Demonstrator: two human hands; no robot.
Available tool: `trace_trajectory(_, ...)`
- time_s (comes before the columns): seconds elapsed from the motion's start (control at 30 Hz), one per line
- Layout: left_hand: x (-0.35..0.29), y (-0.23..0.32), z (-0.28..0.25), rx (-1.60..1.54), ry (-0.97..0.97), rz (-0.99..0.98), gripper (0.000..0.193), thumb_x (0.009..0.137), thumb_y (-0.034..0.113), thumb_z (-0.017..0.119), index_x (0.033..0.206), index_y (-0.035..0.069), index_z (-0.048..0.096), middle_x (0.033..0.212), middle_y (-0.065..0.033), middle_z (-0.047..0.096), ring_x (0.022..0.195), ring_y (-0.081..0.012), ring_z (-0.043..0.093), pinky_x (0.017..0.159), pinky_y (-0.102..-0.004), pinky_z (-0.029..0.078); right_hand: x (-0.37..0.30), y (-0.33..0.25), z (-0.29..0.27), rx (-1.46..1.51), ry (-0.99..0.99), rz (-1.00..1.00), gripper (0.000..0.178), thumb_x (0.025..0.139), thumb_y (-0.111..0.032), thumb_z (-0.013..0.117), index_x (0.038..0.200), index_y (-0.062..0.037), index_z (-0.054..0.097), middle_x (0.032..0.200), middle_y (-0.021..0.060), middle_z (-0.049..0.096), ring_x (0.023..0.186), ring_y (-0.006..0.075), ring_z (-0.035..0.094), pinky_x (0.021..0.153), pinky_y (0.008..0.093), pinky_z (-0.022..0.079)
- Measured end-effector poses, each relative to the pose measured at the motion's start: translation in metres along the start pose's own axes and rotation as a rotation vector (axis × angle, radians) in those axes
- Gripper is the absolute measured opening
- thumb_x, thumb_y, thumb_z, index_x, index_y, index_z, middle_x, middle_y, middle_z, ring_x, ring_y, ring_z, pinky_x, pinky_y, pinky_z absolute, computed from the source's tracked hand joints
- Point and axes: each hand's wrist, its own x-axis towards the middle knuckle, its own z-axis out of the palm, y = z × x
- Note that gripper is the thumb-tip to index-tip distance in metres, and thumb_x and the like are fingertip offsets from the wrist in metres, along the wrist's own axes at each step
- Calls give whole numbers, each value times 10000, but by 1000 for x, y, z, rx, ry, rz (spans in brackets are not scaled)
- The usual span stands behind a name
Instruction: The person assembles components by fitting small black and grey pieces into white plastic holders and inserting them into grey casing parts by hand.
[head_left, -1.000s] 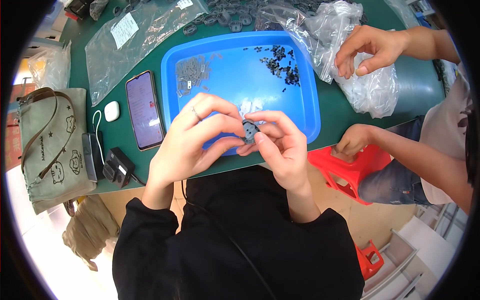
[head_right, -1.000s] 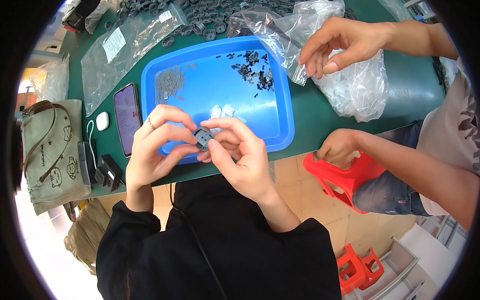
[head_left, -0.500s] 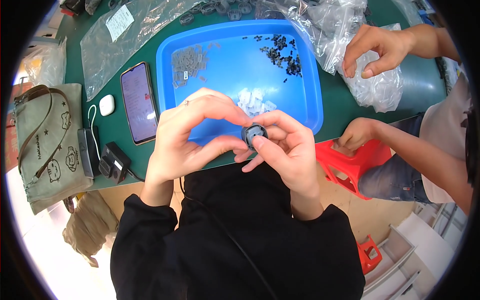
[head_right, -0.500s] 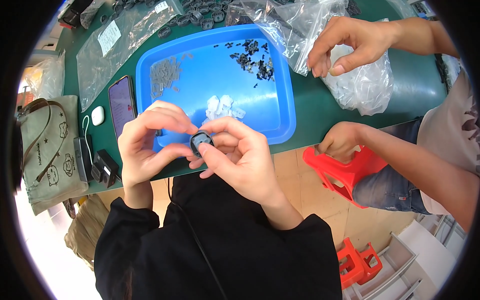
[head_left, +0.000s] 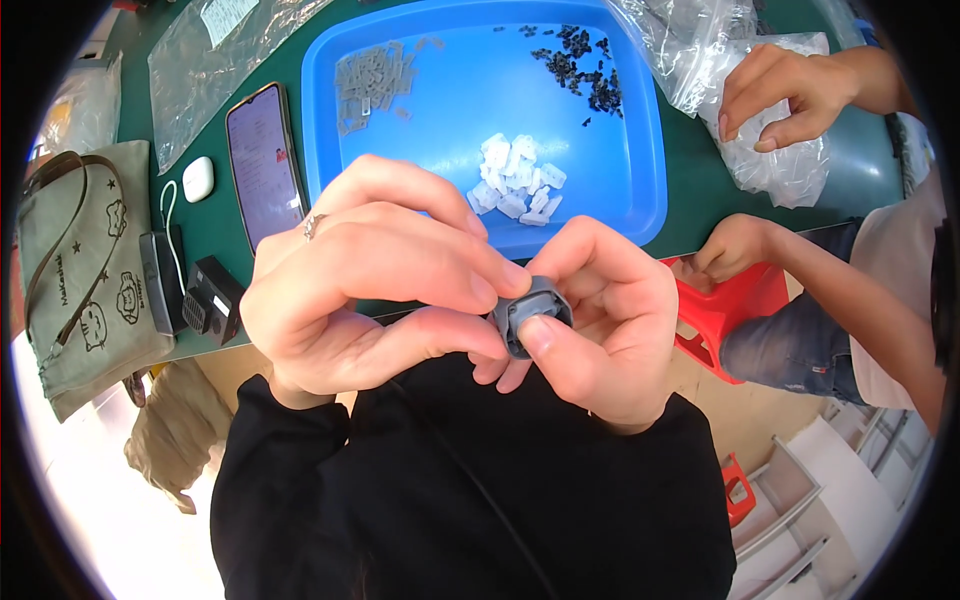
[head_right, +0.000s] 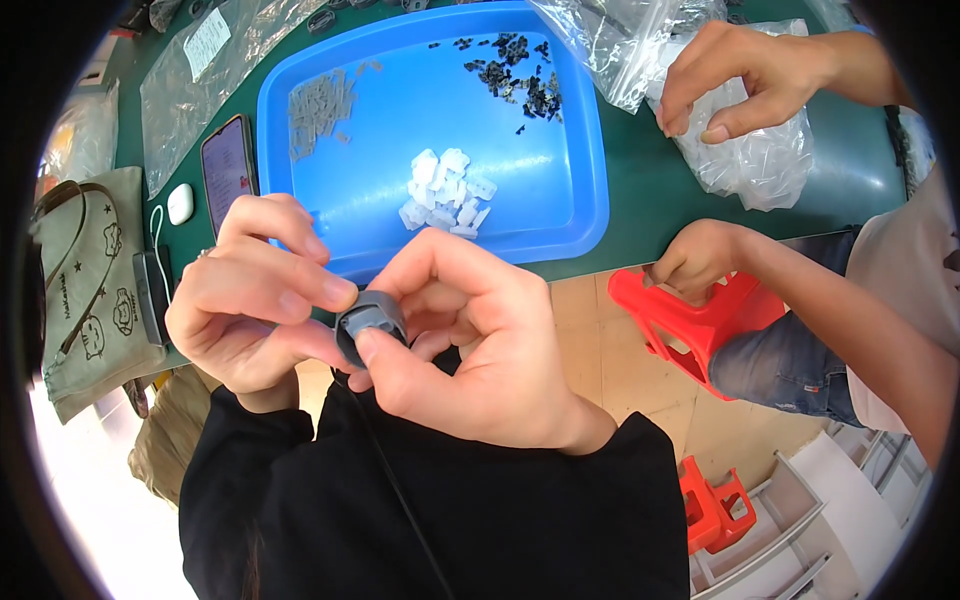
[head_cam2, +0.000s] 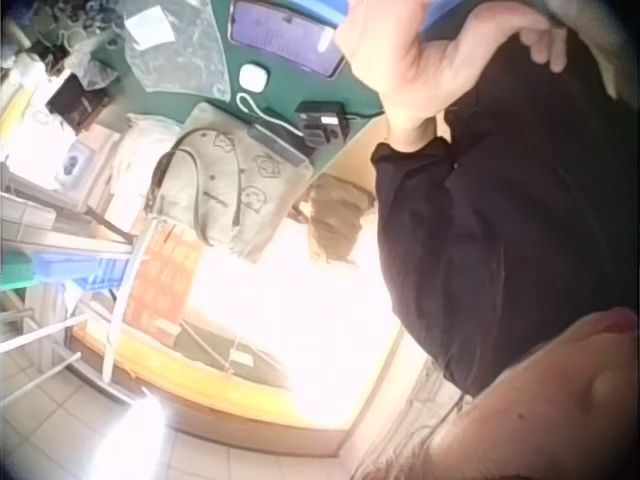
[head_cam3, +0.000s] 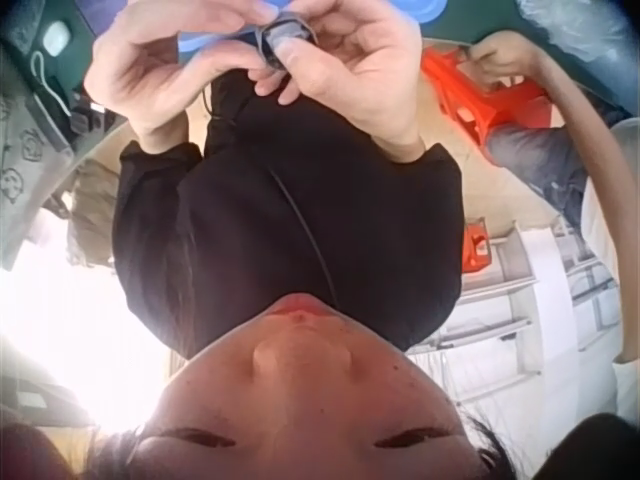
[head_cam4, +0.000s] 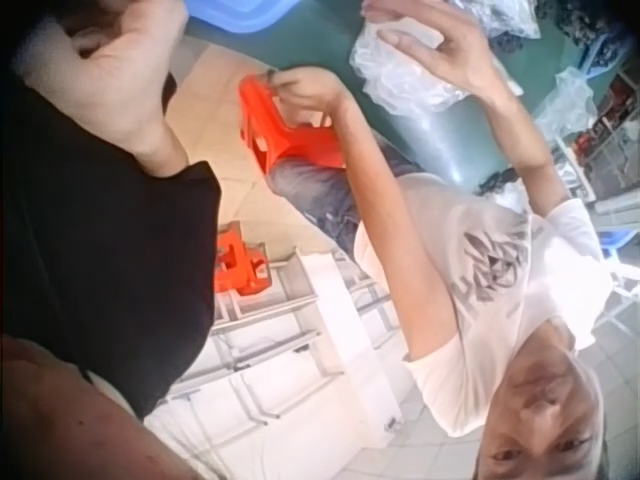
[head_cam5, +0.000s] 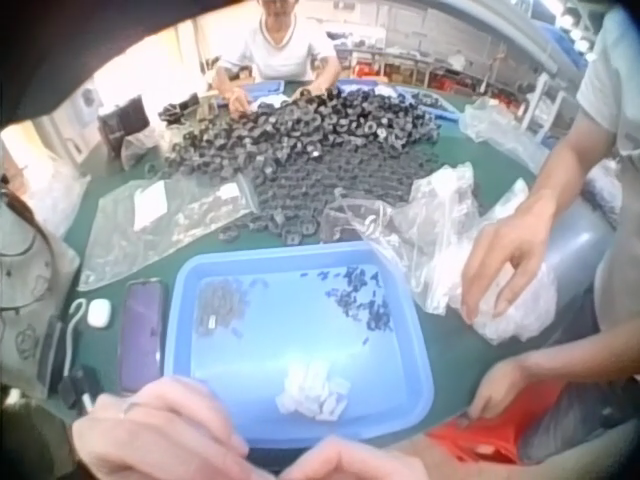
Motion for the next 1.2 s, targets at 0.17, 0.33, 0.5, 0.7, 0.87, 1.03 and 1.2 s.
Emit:
trace_trajectory(0.17,-1,2,-3,43,-20,12,344,665,253,815,826,80,564,798,-70,696,779,-223,538,640,-327,384,2,-3,2,28,-1,24,151,778,40,633,885,22,527,791,75,637,701,114,660,581,209,524)
trace_trajectory(0.33,-1,2,-4,70,-28,29,318,645,249,815,786,80,585,788,-54,697,768,-217,542,625,-321,376,4,-6,1,3,-6,109,157,767,21,649,864,17,525,751,61,628,691,88,640,570,196,499)
trace_trajectory(0.5,-2,-2,0,67,-7,40,296,610,226,827,760,71,623,767,-49,696,733,-221,554,571,-311,367,6,-4,-2,-55,15,124,156,756,-3,652,843,-4,522,748,34,620,681,39,576,564,178,441)
trace_trajectory(0.7,-2,-1,-1,95,-15,57,295,607,194,829,758,59,615,774,-59,698,738,-222,557,576,-307,373,7,0,-6,-117,-24,47,141,765,-9,635,847,-7,521,764,31,619,683,35,557,560,179,429)
trace_trajectory(0.87,-1,-1,-2,110,-15,-14,319,600,187,831,772,36,610,787,-92,704,758,-235,557,627,-313,398,10,-10,-10,31,-43,211,155,824,-13,600,959,28,535,822,78,633,726,99,622,556,207,498)
trace_trajectory(1.03,-2,0,0,90,-6,-83,320,596,158,839,775,29,607,791,-101,706,777,-245,560,680,-324,423,10,-3,-14,47,-93,131,151,881,-30,549,1018,28,526,847,100,646,723,118,643,561,219,522)
trace_trajectory(1.2,-4,-6,0,85,-32,-89,314,588,111,841,782,24,610,796,-102,706,777,-240,563,689,-330,432,15,5,-16,-37,-76,84,104,868,-2,532,969,22,518,784,65,639,676,85,623,562,205,505)
